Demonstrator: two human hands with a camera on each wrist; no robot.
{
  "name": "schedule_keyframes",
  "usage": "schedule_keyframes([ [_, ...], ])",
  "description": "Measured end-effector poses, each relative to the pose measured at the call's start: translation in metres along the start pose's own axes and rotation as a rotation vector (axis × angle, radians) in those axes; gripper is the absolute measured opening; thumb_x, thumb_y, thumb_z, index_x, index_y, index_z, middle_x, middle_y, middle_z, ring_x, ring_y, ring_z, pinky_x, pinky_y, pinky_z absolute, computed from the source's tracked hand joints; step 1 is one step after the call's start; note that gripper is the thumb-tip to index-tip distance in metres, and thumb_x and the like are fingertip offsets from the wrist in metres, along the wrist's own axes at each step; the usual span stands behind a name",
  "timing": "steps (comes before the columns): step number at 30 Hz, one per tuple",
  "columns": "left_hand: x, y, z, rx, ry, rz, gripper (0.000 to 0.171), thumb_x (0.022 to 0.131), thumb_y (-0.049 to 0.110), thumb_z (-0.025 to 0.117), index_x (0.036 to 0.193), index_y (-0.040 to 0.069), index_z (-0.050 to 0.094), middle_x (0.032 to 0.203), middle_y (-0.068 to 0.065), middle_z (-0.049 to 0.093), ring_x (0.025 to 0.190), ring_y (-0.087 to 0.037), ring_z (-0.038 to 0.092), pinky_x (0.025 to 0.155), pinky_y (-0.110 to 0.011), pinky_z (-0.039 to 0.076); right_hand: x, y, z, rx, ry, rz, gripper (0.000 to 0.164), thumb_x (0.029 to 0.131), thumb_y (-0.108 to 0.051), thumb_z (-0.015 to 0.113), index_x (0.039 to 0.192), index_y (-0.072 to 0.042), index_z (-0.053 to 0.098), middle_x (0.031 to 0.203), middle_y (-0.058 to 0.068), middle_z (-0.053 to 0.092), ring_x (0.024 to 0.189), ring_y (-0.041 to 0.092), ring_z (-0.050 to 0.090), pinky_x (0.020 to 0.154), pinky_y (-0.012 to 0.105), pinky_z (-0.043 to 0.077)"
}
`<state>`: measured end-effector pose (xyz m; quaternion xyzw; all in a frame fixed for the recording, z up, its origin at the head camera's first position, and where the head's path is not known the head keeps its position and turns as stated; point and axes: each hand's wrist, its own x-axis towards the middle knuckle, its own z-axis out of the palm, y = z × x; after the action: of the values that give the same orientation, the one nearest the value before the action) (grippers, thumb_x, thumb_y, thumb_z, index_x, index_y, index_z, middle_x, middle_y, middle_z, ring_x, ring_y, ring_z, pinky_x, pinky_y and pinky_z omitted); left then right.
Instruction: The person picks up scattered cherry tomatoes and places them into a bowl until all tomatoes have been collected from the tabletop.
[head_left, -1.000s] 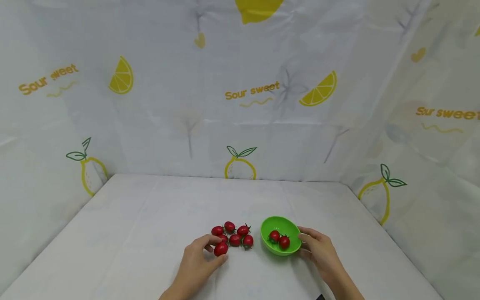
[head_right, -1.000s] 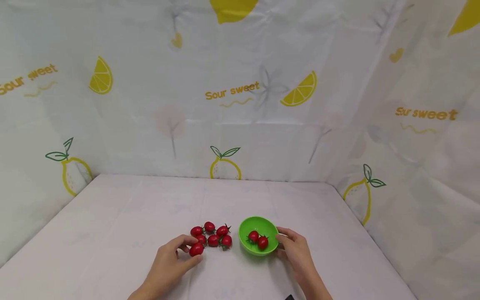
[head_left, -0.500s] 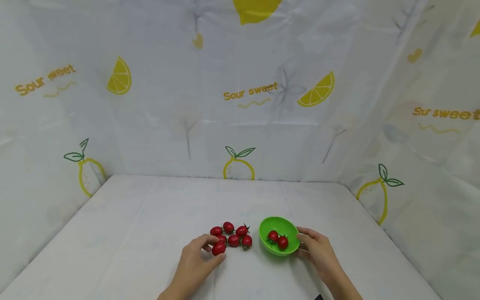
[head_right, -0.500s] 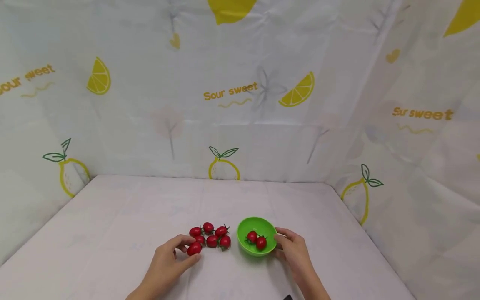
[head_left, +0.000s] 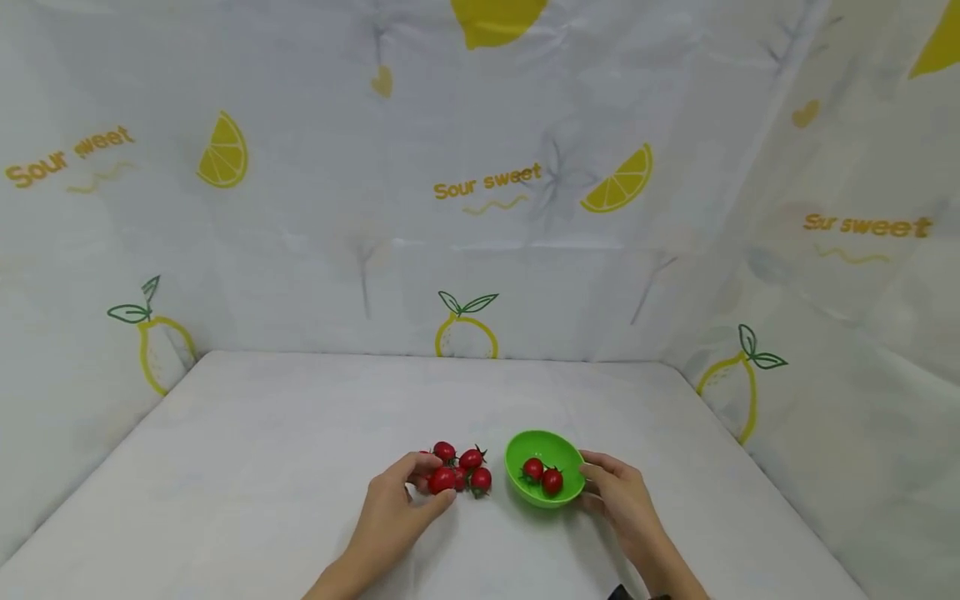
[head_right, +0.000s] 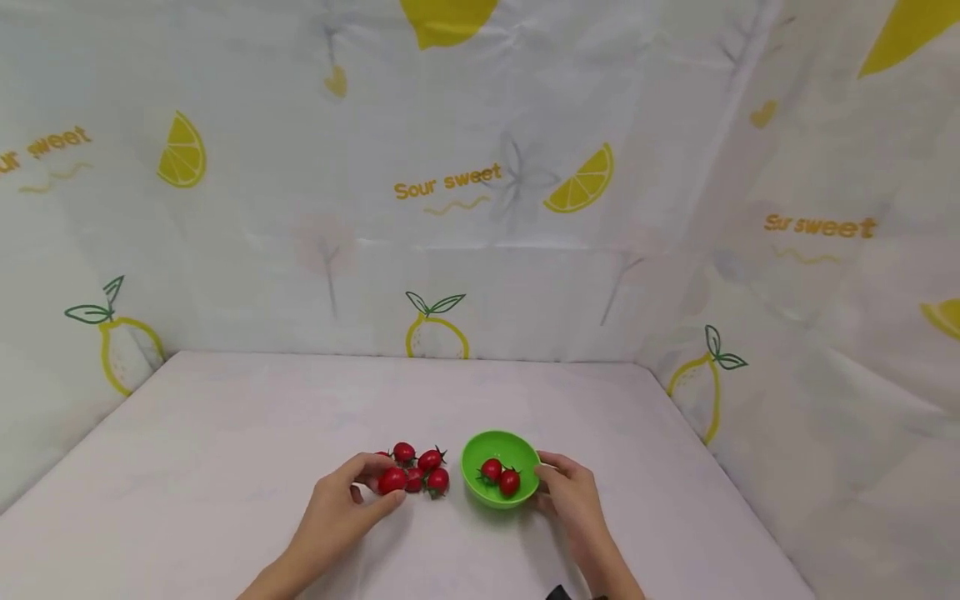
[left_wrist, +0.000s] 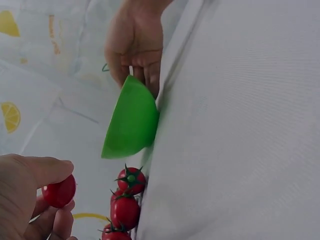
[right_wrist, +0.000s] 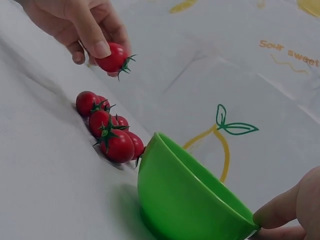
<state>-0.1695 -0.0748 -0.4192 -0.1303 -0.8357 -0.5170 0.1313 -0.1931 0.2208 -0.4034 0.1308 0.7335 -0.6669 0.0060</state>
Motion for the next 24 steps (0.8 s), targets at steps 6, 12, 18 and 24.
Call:
schedule_keyframes([
  [6,0.018,0.014,0.004,-0.010,-0.055,0.096,0.033,0.082,0.018,0.081,0.109,0.011,0.064,0.095,0.010,0.065,0.084,-0.014,0.058,0.071,-0.030,0.052,-0.001,-0.003,0.003,-0.017,0.001,-0.031,0.039,0.098,-0.009,0.053,0.131,0.011,0.054,0.129,0.026,0.054,0.095,0.024,0.064,0.077,0.036,0.055],
  [12,0.039,0.024,0.017,-0.050,-0.164,0.155,0.026,0.085,0.020,0.079,0.107,0.012,0.067,0.095,0.007,0.066,0.082,-0.015,0.060,0.068,-0.029,0.052,-0.001,-0.001,0.001,-0.028,0.021,-0.029,0.037,0.098,-0.008,0.052,0.129,0.011,0.055,0.125,0.024,0.058,0.094,0.023,0.064,0.076,0.035,0.054],
  [18,0.055,0.028,0.036,-0.120,-0.277,0.127,0.029,0.087,0.023,0.077,0.111,0.010,0.068,0.094,0.006,0.067,0.081,-0.012,0.061,0.063,-0.027,0.052,-0.003,0.000,0.002,-0.028,0.021,-0.022,0.037,0.097,-0.009,0.053,0.129,0.011,0.055,0.122,0.023,0.059,0.092,0.023,0.064,0.077,0.036,0.055],
  [24,0.066,0.032,0.051,-0.128,-0.317,0.115,0.030,0.087,0.022,0.077,0.112,0.009,0.068,0.096,0.005,0.066,0.082,-0.012,0.060,0.059,-0.028,0.052,-0.003,0.000,0.000,-0.014,0.039,-0.031,0.037,0.096,-0.007,0.054,0.128,0.011,0.056,0.117,0.021,0.062,0.091,0.023,0.065,0.075,0.035,0.055],
])
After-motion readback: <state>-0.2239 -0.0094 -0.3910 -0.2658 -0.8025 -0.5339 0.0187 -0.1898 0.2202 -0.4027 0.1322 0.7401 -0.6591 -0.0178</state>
